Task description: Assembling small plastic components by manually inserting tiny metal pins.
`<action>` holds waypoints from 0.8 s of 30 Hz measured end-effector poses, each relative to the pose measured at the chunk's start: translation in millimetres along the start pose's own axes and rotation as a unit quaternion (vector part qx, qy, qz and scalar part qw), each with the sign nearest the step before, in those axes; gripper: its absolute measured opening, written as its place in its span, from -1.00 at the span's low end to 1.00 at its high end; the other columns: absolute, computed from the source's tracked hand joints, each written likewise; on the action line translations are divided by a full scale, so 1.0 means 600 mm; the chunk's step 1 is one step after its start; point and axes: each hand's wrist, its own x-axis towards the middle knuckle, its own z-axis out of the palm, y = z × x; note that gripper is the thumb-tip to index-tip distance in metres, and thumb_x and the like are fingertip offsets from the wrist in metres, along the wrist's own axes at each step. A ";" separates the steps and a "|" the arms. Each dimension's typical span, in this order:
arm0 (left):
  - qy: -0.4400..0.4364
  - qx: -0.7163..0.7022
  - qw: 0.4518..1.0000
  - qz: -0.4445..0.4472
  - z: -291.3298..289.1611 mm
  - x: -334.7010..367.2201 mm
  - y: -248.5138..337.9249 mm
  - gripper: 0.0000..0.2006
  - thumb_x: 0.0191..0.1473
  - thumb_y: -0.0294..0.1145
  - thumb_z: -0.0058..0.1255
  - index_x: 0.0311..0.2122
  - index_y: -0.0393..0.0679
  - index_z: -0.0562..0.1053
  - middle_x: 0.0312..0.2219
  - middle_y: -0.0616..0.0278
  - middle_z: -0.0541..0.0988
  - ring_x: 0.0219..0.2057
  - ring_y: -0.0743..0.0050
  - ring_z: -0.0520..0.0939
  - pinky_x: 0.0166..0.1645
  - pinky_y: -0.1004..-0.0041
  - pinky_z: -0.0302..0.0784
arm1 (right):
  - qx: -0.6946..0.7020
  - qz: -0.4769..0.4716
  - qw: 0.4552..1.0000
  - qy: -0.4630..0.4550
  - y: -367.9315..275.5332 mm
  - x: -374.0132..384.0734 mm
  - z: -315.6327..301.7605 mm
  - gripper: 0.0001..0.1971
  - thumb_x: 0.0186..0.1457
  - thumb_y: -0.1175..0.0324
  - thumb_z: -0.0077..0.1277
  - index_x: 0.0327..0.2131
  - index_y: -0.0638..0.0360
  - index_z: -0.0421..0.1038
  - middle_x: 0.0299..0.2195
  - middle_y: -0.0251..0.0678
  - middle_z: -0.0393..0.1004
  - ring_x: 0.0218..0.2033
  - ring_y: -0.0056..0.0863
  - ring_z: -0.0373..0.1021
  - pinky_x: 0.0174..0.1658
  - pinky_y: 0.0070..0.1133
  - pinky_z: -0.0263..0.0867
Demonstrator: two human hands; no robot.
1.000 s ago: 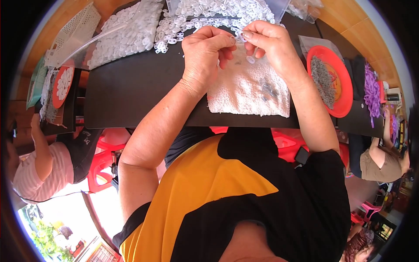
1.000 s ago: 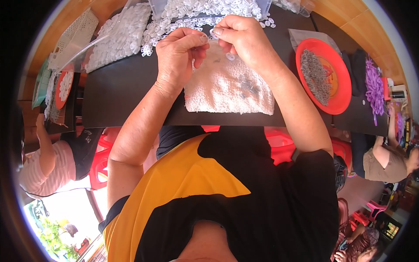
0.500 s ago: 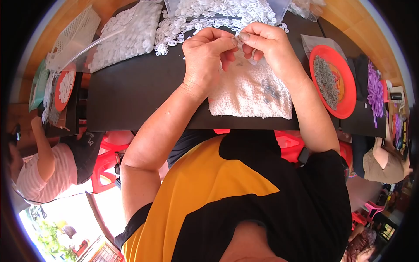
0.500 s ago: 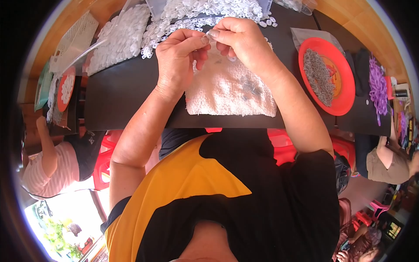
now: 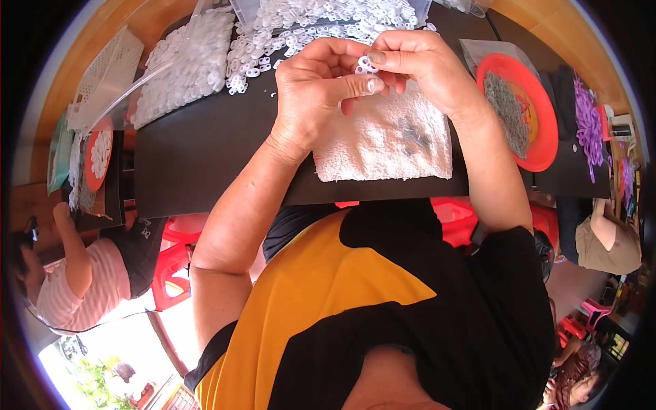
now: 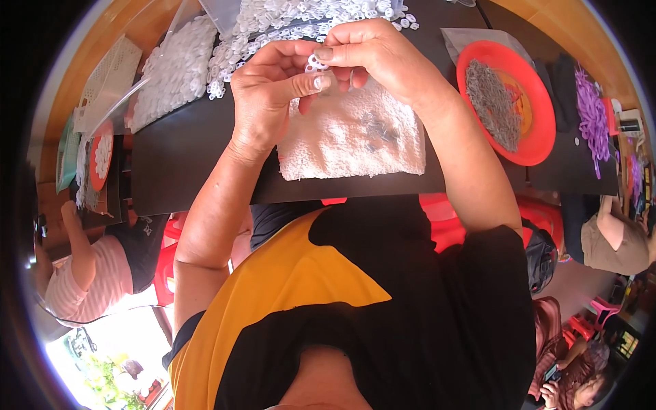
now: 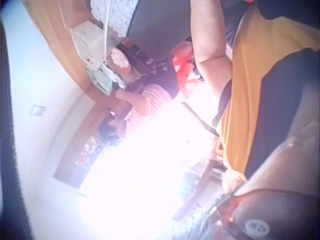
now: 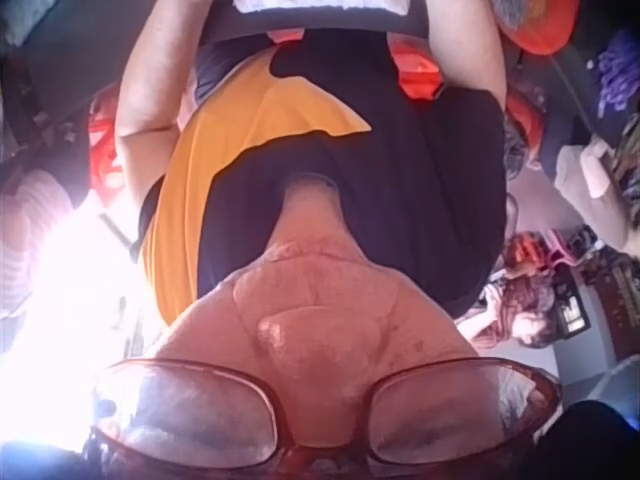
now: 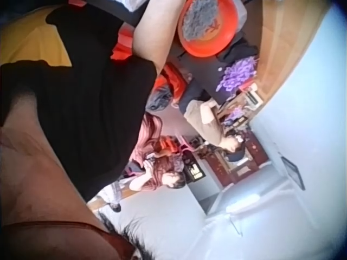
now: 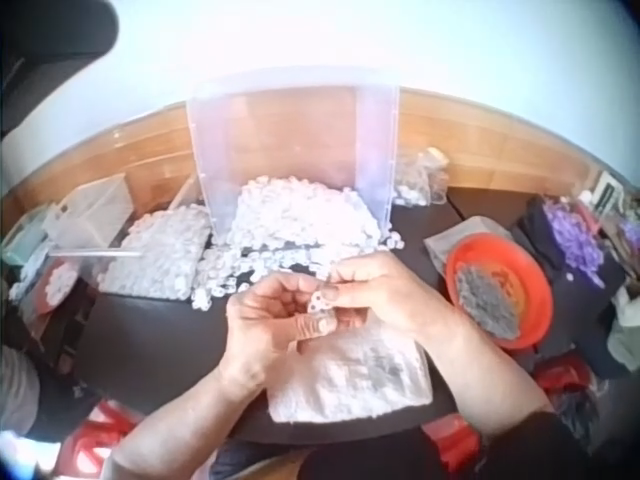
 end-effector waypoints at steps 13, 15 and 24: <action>0.027 0.065 0.996 0.047 0.006 -0.009 0.004 -0.68 -0.17 -0.68 0.27 -0.24 -0.33 0.48 -0.41 0.17 0.61 -0.38 0.62 0.61 -0.35 0.64 0.55 | 0.021 -0.001 1.000 0.018 -0.008 -0.012 0.015 -0.76 0.19 0.26 -0.03 -0.38 0.25 0.45 -0.58 -0.50 0.39 -0.55 -0.76 0.31 -0.46 -0.77 0.14; 0.023 0.045 0.998 0.046 0.008 -0.011 0.007 -0.69 -0.18 -0.68 0.28 -0.25 -0.33 0.48 -0.42 0.18 0.60 -0.37 0.59 0.61 -0.22 0.59 0.57 | 0.027 0.000 1.000 0.015 -0.007 -0.013 0.015 -0.76 0.18 0.26 -0.02 -0.38 0.26 0.45 -0.58 -0.49 0.38 -0.55 -0.76 0.30 -0.46 -0.76 0.14; -0.005 0.032 0.998 0.052 0.007 -0.011 0.010 -0.70 -0.21 -0.64 0.32 -0.30 -0.36 0.47 -0.41 0.13 0.61 -0.37 0.54 0.63 -0.24 0.56 0.59 | 0.030 0.001 0.999 0.013 -0.008 -0.015 0.013 -0.76 0.12 0.26 0.03 -0.48 0.23 0.47 -0.63 -0.44 0.44 -0.61 -0.73 0.34 -0.52 -0.77 0.18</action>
